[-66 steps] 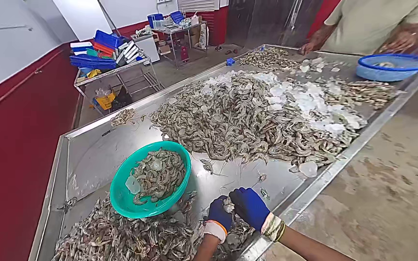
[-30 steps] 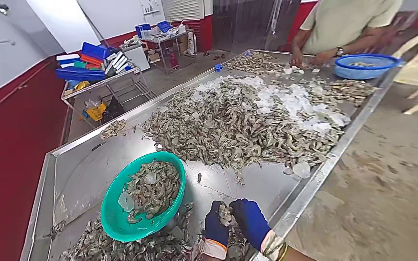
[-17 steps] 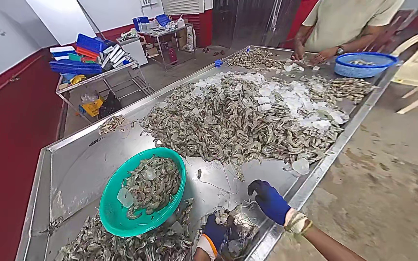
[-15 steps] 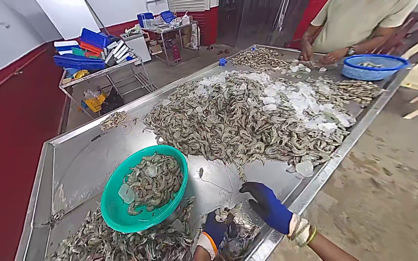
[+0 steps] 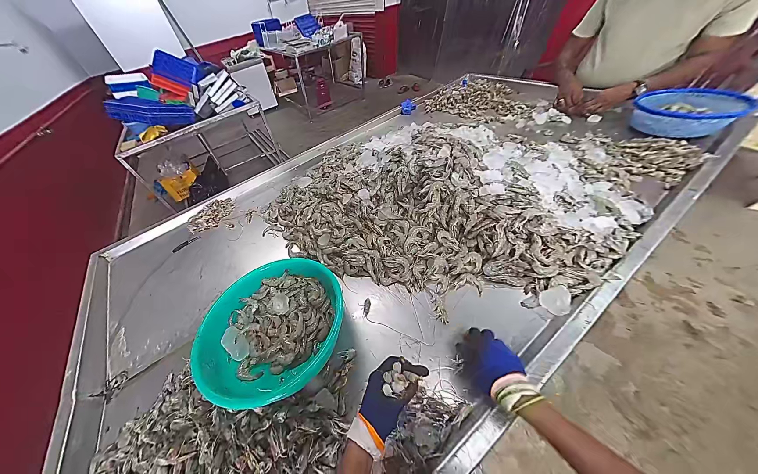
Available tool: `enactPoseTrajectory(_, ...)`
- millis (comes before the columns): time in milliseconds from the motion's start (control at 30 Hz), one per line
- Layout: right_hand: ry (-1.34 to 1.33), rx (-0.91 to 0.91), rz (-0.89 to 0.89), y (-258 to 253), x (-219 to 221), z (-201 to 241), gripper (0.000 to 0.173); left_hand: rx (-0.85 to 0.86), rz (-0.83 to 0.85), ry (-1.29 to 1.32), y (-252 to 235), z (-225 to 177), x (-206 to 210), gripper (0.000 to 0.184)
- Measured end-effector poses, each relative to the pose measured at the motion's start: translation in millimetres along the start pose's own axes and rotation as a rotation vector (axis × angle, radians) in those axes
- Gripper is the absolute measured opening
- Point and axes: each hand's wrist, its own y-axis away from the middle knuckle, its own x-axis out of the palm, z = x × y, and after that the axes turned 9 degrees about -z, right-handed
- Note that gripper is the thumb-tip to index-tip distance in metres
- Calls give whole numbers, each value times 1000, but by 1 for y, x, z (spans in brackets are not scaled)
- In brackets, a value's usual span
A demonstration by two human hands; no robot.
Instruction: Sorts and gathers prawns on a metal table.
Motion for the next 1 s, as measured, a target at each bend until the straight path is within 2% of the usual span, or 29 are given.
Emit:
enactPoseTrajectory(67, -17, -17, 131, 46, 22, 31, 62, 168, -59, 39, -6, -4, 1, 30)
enactPoseTrajectory(133, -76, -175, 318, 92, 32, 61, 55, 267, -130, 57, -13, -8, -1, 30)
enactPoseTrajectory(167, -130, -288, 410, 102, 35, 69, 53, 293, -177, 62, -17, -11, -3, 31)
enactPoseTrajectory(233, -368, -483, 525, 90, 35, 69, 43, 285, -275, 81, -22, -14, -10, 31)
enactPoseTrajectory(267, -404, -495, 495, 71, 27, 65, 37, 265, -329, 74, -22, -16, -15, 31)
enactPoseTrajectory(333, -247, -337, 274, 25, -12, 63, 33, 219, -428, 39, -22, -20, -22, 32)
enactPoseTrajectory(400, -65, -61, 74, -29, -33, 64, 46, 134, -449, -31, -19, -18, -24, 36)
enactPoseTrajectory(467, -8, 88, -46, -62, -22, 69, 53, 79, -389, -97, -22, -10, -20, 36)
enactPoseTrajectory(500, 4, 78, -83, -64, -9, 73, 51, 86, -351, -187, -22, -9, -16, 42)
enactPoseTrajectory(567, 93, -113, -93, -42, 18, 85, 38, 53, -276, -403, -24, -13, -7, 48)
enactPoseTrajectory(633, 161, -340, -29, 6, 37, 92, 29, -39, -190, -550, -21, -17, -2, 46)
enactPoseTrajectory(667, 132, -391, 17, 32, 37, 91, 31, -85, -142, -603, -21, -19, 0, 46)
enactPoseTrajectory(733, 52, -420, 78, 65, 30, 84, 34, -143, -81, -660, -18, -17, 0, 52)
enactPoseTrajectory(767, 32, -433, 61, 74, 26, 80, 31, -143, -80, -629, -16, -13, 2, 49)
enactPoseTrajectory(833, 25, -518, -82, 75, 28, 69, 22, -164, -67, -567, -16, -15, 5, 45)
enactPoseTrajectory(900, 26, -614, -178, 75, 31, 60, 22, -239, -45, -565, -15, -16, 11, 46)
enactPoseTrajectory(967, 81, -601, -141, 81, 21, 63, 23, -312, -4, -607, -14, -17, 15, 48)
enactPoseTrajectory(1000, 141, -585, -128, 80, 14, 66, 18, -338, 31, -631, -14, -19, 16, 48)
